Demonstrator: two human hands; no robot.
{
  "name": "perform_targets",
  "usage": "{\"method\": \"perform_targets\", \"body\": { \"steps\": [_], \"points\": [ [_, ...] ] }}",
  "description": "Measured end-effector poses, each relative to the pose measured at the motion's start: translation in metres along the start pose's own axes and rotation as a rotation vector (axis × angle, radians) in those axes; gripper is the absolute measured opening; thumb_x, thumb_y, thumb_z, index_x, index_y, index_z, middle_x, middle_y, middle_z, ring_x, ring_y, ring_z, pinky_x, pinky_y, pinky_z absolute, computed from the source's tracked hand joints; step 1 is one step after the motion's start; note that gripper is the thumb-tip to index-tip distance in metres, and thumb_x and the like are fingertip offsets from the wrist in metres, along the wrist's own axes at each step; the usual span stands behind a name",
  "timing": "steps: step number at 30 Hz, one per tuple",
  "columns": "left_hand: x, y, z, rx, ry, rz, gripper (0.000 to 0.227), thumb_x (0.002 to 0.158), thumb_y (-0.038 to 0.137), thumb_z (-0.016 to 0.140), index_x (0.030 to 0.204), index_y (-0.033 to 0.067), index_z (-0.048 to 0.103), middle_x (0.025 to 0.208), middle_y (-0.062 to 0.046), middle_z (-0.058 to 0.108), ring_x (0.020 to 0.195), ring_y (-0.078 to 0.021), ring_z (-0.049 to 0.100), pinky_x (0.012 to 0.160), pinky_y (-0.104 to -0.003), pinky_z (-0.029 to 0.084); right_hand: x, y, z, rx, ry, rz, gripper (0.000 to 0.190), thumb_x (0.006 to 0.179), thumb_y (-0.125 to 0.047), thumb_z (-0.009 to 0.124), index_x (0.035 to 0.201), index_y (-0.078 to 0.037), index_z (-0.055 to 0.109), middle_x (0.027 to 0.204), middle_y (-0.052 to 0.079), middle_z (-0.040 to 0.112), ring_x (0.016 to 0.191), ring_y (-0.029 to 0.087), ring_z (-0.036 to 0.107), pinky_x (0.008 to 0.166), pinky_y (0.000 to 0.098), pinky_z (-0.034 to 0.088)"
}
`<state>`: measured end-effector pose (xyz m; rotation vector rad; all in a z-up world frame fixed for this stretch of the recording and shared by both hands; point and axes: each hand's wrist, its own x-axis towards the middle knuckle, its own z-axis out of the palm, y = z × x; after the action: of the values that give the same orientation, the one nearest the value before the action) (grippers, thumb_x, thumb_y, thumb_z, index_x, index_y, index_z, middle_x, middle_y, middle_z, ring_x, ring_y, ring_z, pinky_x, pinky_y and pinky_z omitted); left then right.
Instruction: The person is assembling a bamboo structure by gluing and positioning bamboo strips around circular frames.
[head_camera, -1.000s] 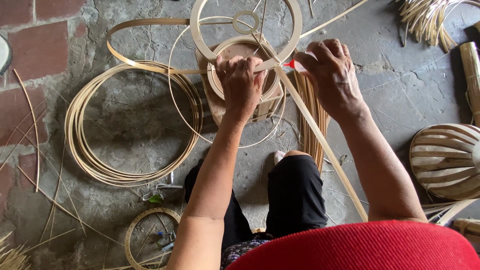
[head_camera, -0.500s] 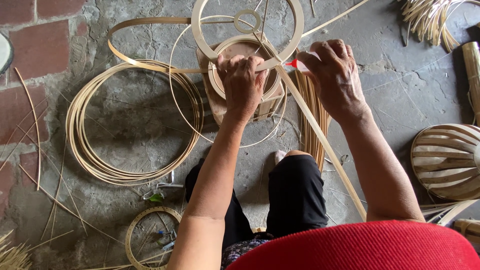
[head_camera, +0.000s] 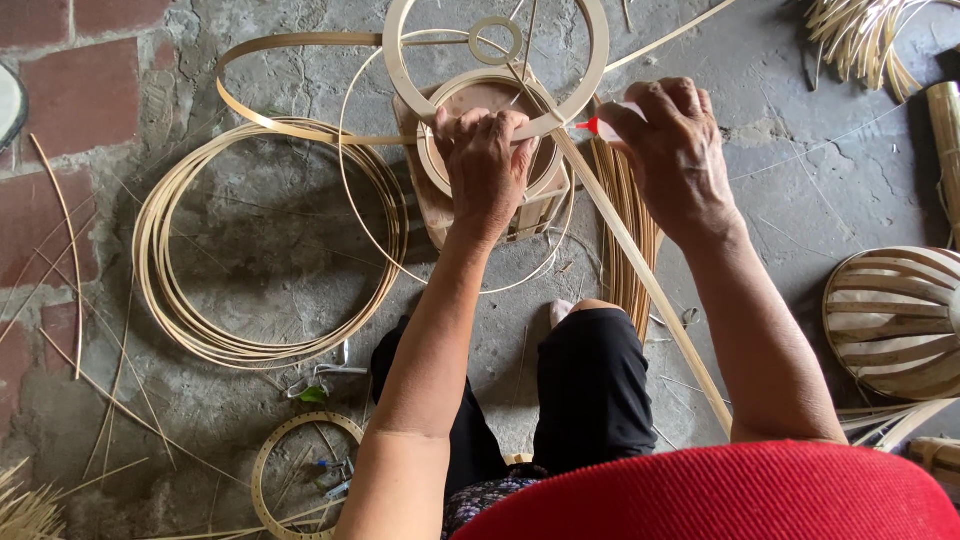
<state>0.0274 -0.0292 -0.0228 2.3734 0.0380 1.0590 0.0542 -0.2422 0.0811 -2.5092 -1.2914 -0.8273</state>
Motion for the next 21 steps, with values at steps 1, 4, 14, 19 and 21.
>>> {"method": "perform_targets", "body": {
  "steps": [1, 4, 14, 19, 21],
  "points": [
    [0.000, 0.000, -0.001, -0.001, 0.000, 0.002, 0.022, 0.090, 0.027, 0.080, 0.105, 0.0171, 0.067, 0.101, -0.002, 0.072, 0.115, -0.0250, 0.061, 0.124, -0.058, 0.018, 0.000, 0.000, 0.001, -0.001, 0.001, 0.001, 0.024, 0.098, -0.015, 0.077, 0.122, -0.011, 0.074, 0.128, 0.007, 0.064, 0.121, 0.028, 0.057, 0.107, 0.0418, 0.050],
    [-0.001, -0.001, 0.002, 0.002, -0.006, -0.004, 0.023, 0.091, 0.028, 0.080, 0.107, 0.0168, 0.067, 0.101, -0.004, 0.072, 0.115, -0.0260, 0.061, 0.124, -0.058, 0.019, 0.000, 0.000, 0.004, 0.018, -0.027, 0.024, 0.021, 0.103, -0.015, 0.076, 0.124, -0.012, 0.075, 0.125, 0.008, 0.064, 0.118, 0.029, 0.056, 0.104, 0.0432, 0.050],
    [-0.003, -0.008, 0.012, -0.009, 0.021, 0.010, 0.021, 0.091, 0.026, 0.081, 0.102, 0.0174, 0.066, 0.097, -0.002, 0.073, 0.112, -0.0251, 0.062, 0.121, -0.059, 0.020, -0.009, 0.004, -0.004, 0.038, 0.023, 0.044, 0.019, 0.102, -0.016, 0.078, 0.120, -0.012, 0.074, 0.124, 0.009, 0.065, 0.118, 0.029, 0.059, 0.103, 0.0413, 0.052],
    [0.000, 0.001, -0.005, -0.117, 0.054, 0.091, 0.021, 0.087, 0.018, 0.086, 0.100, 0.0181, 0.069, 0.095, -0.006, 0.071, 0.106, -0.0260, 0.062, 0.109, -0.051, 0.033, -0.073, 0.015, -0.055, 0.194, 0.103, 0.511, 0.041, 0.097, -0.020, 0.084, 0.132, -0.006, 0.068, 0.115, 0.008, 0.068, 0.113, 0.027, 0.061, 0.097, 0.0403, 0.048],
    [0.004, 0.004, -0.021, -0.059, 0.091, 0.148, 0.021, 0.089, 0.016, 0.087, 0.100, 0.0190, 0.071, 0.089, -0.001, 0.073, 0.105, -0.0266, 0.065, 0.105, -0.051, 0.036, -0.130, 0.024, -0.070, 0.975, 0.197, 0.936, 0.035, 0.107, -0.026, 0.067, 0.138, -0.011, 0.067, 0.116, -0.004, 0.070, 0.110, 0.010, 0.059, 0.102, 0.0289, 0.048]
  ]
}}
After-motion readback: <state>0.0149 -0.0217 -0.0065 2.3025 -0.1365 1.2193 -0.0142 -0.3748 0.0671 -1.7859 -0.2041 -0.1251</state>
